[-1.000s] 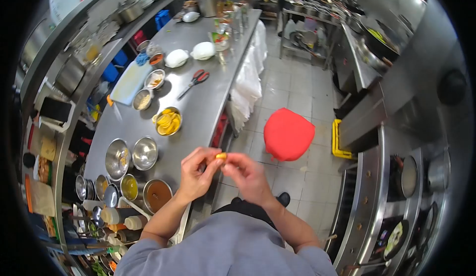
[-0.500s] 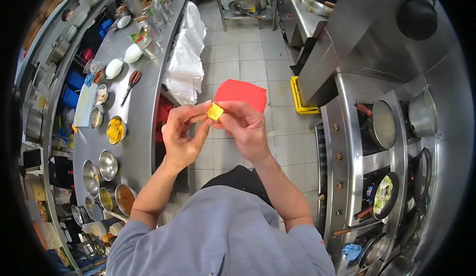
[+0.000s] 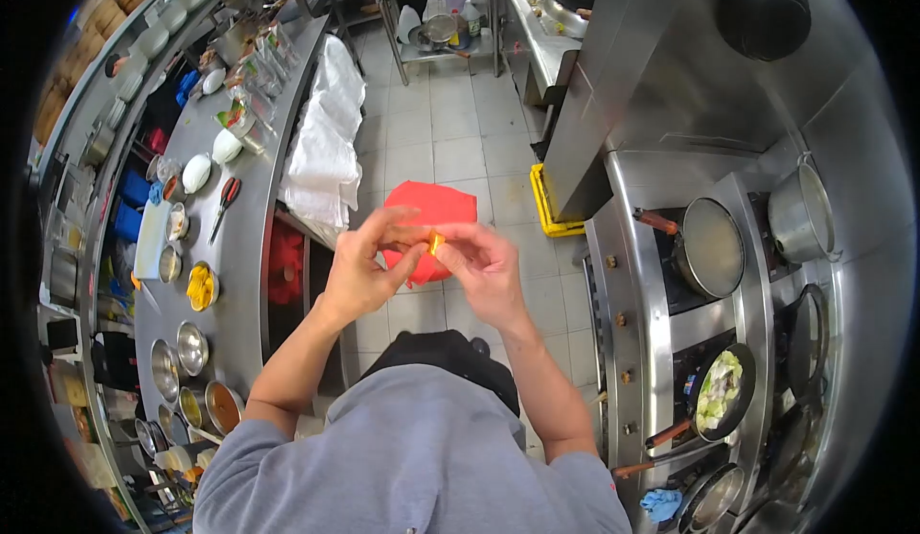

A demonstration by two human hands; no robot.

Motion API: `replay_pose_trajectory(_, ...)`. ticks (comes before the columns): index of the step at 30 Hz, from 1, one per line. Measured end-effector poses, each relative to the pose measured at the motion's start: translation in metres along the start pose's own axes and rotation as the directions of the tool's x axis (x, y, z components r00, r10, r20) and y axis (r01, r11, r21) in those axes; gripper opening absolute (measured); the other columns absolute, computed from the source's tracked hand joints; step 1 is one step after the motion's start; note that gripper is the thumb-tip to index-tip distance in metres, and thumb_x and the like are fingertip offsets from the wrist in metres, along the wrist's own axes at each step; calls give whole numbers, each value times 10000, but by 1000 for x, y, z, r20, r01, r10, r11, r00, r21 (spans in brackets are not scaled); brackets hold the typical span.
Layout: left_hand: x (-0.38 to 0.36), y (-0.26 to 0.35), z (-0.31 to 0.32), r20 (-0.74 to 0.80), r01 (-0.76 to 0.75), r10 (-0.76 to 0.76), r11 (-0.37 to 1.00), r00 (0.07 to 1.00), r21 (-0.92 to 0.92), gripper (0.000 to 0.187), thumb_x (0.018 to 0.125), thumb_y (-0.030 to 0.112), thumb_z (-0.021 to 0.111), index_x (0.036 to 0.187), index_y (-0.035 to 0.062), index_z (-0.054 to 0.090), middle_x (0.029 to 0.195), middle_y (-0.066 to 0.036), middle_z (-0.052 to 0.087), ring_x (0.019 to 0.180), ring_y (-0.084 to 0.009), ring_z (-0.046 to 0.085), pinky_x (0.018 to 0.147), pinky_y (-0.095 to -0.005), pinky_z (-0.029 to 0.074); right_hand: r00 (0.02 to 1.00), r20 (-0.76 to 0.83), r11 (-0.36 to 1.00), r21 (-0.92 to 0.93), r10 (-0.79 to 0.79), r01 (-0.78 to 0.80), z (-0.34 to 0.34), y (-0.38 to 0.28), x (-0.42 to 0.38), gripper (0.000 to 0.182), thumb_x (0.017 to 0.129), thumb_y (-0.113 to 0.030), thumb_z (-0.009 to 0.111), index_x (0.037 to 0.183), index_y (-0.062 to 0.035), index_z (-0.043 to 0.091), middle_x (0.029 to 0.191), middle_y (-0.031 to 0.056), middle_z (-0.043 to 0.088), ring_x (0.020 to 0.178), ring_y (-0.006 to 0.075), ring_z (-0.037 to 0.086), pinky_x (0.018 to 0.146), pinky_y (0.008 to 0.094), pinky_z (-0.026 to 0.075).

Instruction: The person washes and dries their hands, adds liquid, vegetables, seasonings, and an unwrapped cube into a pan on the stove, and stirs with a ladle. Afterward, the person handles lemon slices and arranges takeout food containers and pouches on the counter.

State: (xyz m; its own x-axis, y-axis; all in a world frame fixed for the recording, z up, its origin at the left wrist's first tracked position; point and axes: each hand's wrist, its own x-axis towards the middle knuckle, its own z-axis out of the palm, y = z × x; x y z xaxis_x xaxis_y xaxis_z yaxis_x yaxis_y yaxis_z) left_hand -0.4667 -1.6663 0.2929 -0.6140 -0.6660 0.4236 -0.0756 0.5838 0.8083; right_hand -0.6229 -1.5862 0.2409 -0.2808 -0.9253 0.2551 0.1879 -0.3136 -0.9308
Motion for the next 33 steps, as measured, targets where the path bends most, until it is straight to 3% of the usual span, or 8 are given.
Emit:
replay_pose_trajectory(8, 5, -18, 21, 181, -69, 36, 981, 983, 180, 381, 798, -31, 632, 1154, 27, 507, 916, -141, 700, 823, -239, 701, 626, -304, 566, 976, -81, 978, 68, 203, -198, -15, 14, -10, 200, 900, -81, 613, 1074, 13, 642, 918, 66, 672, 811, 109, 636, 714, 253, 544)
replay_pose_trajectory(10, 5, -6, 17, 208, 84, -101, 993, 973, 87, 387, 802, -32, 629, 1161, 25, 497, 926, -141, 698, 840, -246, 698, 607, -302, 570, 961, -78, 945, 218, 265, -243, -20, 22, -8, 200, 896, -75, 615, 1074, 12, 645, 911, 70, 677, 805, 113, 638, 688, 251, 533)
replay_pose_trajectory(15, 10, -25, 5, 245, 133, -140, 990, 959, 45, 391, 794, -8, 635, 1152, 15, 480, 941, -164, 685, 839, -298, 685, 718, -349, 580, 952, -63, 946, 146, 300, -288, -14, 31, 2, 196, 890, -96, 630, 1055, 5, 658, 911, 74, 681, 812, 119, 643, 684, 238, 520)
replay_pose_trajectory(23, 8, -60, -8, 126, -40, -2, 941, 992, 335, 351, 781, 10, 643, 1094, 12, 484, 820, -126, 682, 703, -275, 683, 610, -356, 562, 917, -68, 918, 73, 394, -389, 19, 42, 28, 206, 892, -82, 616, 1076, 5, 653, 957, 83, 679, 842, 123, 645, 704, 260, 541)
replay_pose_trajectory(26, 11, -70, -20, 45, 12, -22, 978, 999, 209, 336, 774, -21, 638, 1066, 11, 475, 758, -125, 668, 668, -255, 678, 586, -334, 555, 937, -16, 933, 102, 349, -346, 37, 46, 36, 238, 901, -77, 595, 1124, 2, 627, 983, 78, 673, 861, 121, 643, 724, 262, 540)
replay_pose_trajectory(29, 11, -90, -37, 57, 257, -254, 964, 966, -69, 351, 794, -48, 619, 1066, 32, 413, 771, -122, 662, 652, -199, 667, 577, -298, 545, 936, -31, 936, 38, 350, -349, 47, 55, 43, 232, 931, -99, 558, 1130, 13, 597, 991, 79, 664, 837, 107, 638, 711, 249, 543)
replay_pose_trajectory(31, 6, -116, -47, 212, 425, -372, 718, 904, -552, 369, 829, -43, 615, 1050, 65, 340, 801, -101, 636, 665, -134, 633, 587, -256, 531, 942, -27, 941, -38, 336, -336, 54, 59, 46, 221, 955, -106, 514, 1119, 20, 593, 965, 69, 660, 805, 93, 626, 702, 239, 534)
replay_pose_trajectory(33, 8, -123, -63, 285, 467, -373, 636, 883, -614, 364, 846, -29, 610, 1038, 77, 321, 817, -88, 622, 670, -117, 618, 589, -245, 524, 938, -67, 939, -35, 340, -343, 61, 59, 48, 223, 954, -113, 513, 1110, 20, 602, 939, 57, 655, 769, 87, 606, 686, 230, 512)
